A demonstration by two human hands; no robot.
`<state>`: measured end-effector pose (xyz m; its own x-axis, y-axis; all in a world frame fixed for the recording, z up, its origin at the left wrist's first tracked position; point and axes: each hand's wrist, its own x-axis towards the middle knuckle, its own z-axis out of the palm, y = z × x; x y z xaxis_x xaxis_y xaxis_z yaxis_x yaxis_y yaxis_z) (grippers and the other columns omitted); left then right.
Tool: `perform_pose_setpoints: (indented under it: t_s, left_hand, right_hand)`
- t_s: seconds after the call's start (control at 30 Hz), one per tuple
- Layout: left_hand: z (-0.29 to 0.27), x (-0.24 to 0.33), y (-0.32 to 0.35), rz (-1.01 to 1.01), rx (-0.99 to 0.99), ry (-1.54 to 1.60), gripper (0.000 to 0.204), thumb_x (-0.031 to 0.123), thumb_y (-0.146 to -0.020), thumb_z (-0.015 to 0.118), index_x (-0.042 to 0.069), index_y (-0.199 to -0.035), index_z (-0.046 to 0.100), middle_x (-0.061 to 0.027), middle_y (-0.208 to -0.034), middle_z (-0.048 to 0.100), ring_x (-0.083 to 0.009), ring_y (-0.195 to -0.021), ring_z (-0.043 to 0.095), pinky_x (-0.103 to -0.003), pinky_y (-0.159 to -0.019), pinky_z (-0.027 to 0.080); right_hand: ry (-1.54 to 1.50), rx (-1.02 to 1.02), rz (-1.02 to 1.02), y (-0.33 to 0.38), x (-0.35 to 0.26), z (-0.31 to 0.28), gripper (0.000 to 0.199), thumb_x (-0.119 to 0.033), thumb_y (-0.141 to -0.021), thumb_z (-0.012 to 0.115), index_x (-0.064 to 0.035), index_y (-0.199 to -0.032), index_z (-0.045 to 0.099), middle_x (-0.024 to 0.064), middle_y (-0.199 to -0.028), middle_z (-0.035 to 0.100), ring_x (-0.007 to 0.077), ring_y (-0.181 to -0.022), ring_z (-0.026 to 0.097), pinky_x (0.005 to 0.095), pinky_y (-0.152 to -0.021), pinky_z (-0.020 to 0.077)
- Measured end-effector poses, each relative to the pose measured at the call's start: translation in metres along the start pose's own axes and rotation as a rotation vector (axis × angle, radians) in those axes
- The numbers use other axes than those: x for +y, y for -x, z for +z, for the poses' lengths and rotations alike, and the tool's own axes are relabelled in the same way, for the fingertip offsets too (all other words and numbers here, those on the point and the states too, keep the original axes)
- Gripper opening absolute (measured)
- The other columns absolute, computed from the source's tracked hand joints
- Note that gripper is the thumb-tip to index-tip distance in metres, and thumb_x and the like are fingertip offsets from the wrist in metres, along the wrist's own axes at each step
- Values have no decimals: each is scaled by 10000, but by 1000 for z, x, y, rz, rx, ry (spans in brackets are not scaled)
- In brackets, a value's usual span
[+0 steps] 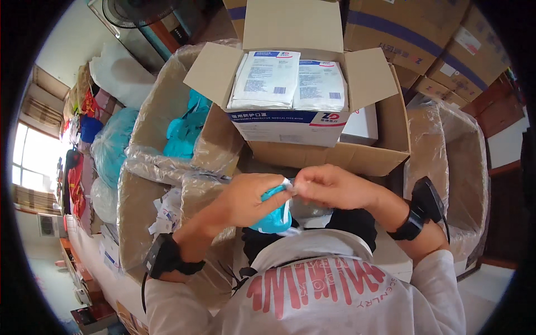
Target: Packing individual face masks into larger boxes for shipment.
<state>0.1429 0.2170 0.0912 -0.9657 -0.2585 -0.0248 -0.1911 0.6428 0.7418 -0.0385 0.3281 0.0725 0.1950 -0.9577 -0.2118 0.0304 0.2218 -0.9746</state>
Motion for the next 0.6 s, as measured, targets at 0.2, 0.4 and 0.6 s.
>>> perform_pose_setpoints:
  t_s: [0.2,0.4,0.6]
  left_hand:
    - [1,1,0,104,-131,-156,245,304,-819,536,62,-784,552,-117,-706,569,-322,-680,561,-398,-564,434]
    - [-4,2,9,282,-149,-275,186,270,-779,572,94,-717,564,-68,-695,571,-255,-654,563,-357,-537,433]
    - [1,11,16,331,-325,-206,174,263,-765,583,92,-736,571,-64,-707,580,-262,-677,564,-355,-556,445]
  right_hand:
    - [208,-202,41,0,-4,2,369,-362,-890,505,-29,-732,504,-18,-625,430,75,-601,367,255,-532,348]
    - [177,-344,70,39,17,-2,367,-327,-932,419,-17,-750,490,-3,-606,401,75,-596,346,273,-521,337]
    - [244,-354,205,78,-4,2,318,-305,-929,430,-20,-860,554,29,-624,484,108,-593,414,295,-542,381]
